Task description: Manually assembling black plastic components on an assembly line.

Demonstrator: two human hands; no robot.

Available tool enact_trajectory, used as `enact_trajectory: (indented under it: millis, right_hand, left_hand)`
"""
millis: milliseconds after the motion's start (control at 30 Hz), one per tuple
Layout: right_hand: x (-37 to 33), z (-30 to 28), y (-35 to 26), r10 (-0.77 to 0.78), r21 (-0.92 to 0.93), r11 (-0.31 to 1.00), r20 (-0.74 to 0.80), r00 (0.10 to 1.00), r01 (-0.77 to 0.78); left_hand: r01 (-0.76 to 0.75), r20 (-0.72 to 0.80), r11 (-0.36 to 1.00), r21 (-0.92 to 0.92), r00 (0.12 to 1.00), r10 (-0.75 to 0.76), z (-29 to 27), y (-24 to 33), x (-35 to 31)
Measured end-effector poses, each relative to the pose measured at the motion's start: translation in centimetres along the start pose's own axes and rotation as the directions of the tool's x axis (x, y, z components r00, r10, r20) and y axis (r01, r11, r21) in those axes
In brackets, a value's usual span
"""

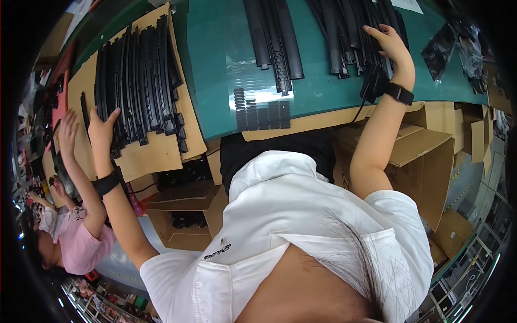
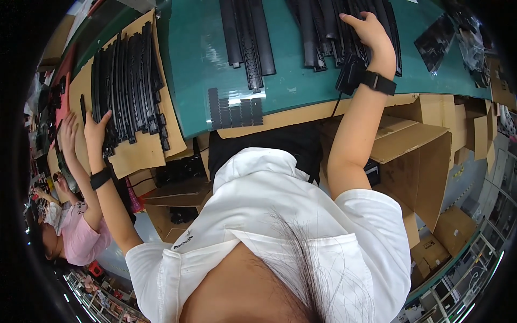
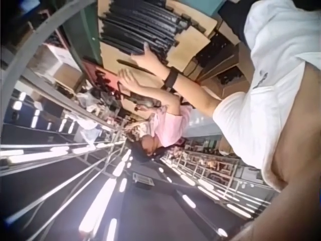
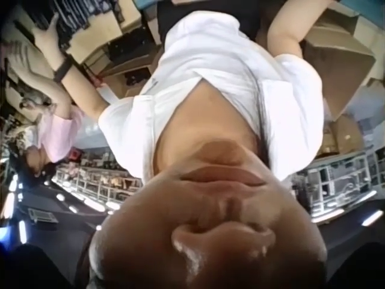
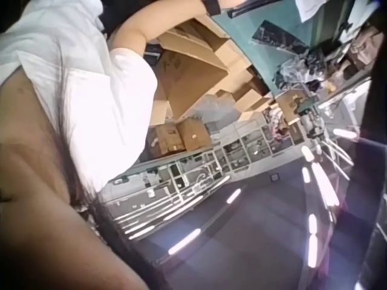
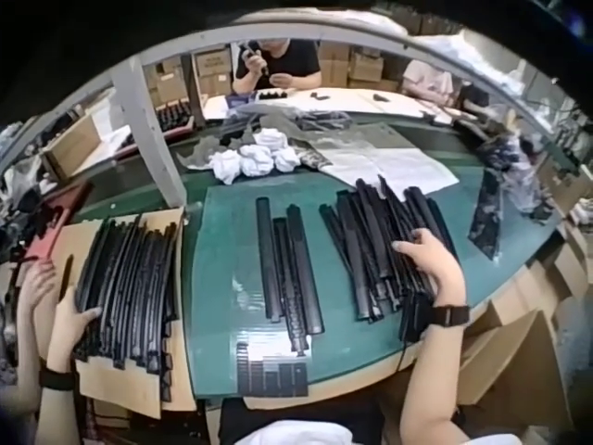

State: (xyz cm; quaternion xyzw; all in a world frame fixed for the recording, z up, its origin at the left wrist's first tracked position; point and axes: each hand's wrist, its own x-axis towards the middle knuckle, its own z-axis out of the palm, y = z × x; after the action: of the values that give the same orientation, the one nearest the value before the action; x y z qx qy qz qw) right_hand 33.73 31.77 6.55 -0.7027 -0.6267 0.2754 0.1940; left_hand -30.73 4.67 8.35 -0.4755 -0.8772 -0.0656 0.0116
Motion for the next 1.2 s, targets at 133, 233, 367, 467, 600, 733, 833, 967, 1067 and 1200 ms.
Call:
enact_trajectory:
  millis: [133, 233, 367, 467, 600, 733, 833, 967, 1067, 1200]
  right_hand:
    - [0.2, 1.6, -1.1, -0.005, -0.193, 0.981, 0.075, 0.997, 0.020]
    - [0.2, 2.9, -1.7, 0.012, -0.349, 0.936, 0.148, 0.989, 0.041]
    - [2.5, 4.3, 3.5, -0.018, -0.346, 0.936, 0.127, 0.992, 0.061]
    - [1.9, 4.8, 4.4, -0.124, -0.190, 0.974, 0.028, 0.992, 0.127]
    - [-1.4, 4.0, -0.2, -0.070, 0.112, 0.992, 0.167, 0.983, 0.052]
    - [-2.6, 5.2, 1.0, -0.070, 0.214, 0.974, -0.043, 0.997, 0.078]
    - [-4.5, 4.5, -0.5, -0.133, 0.468, 0.880, 0.067, 0.989, 0.087]
    - [-5.4, 6.7, -1.7, -0.215, 0.743, 0.650, -0.020, 0.976, 0.158]
    - [-10.0, 9.5, -7.4, -0.206, 0.851, 0.509, -0.028, 0.978, 0.132]
    - [-17.5, 13.2, -14.0, -0.172, 0.925, 0.374, 0.145, 0.974, -0.071]
  left_hand:
    - [-0.038, -0.093, 0.990, 0.134, 0.994, 0.051, 0.7, -1.8, 1.5]
    - [-0.129, -0.141, 0.977, 0.171, 0.978, 0.154, -0.5, -0.4, 0.4]
    - [-0.394, -0.173, 0.919, -0.005, 0.906, 0.387, -3.3, 9.4, -3.6]
    - [-0.541, -0.195, 0.827, -0.157, 0.837, 0.511, -4.1, 15.3, -7.3]
    - [-0.586, -0.164, 0.738, -0.334, 0.808, 0.566, -3.8, 20.3, -10.9]
    - [-0.603, -0.147, 0.638, -0.479, 0.772, 0.619, -3.0, 24.0, -13.4]
    - [-0.495, -0.074, 0.508, -0.705, 0.764, 0.641, -2.0, 25.7, -15.1]
    - [-0.231, 0.049, 0.373, -0.899, 0.792, 0.608, -0.1, 27.6, -16.1]
    - [-0.121, 0.092, 0.326, -0.937, 0.818, 0.568, 1.1, 27.8, -15.9]
    - [0.191, 0.263, 0.182, -0.965, 0.718, 0.645, 3.0, 26.2, -14.7]
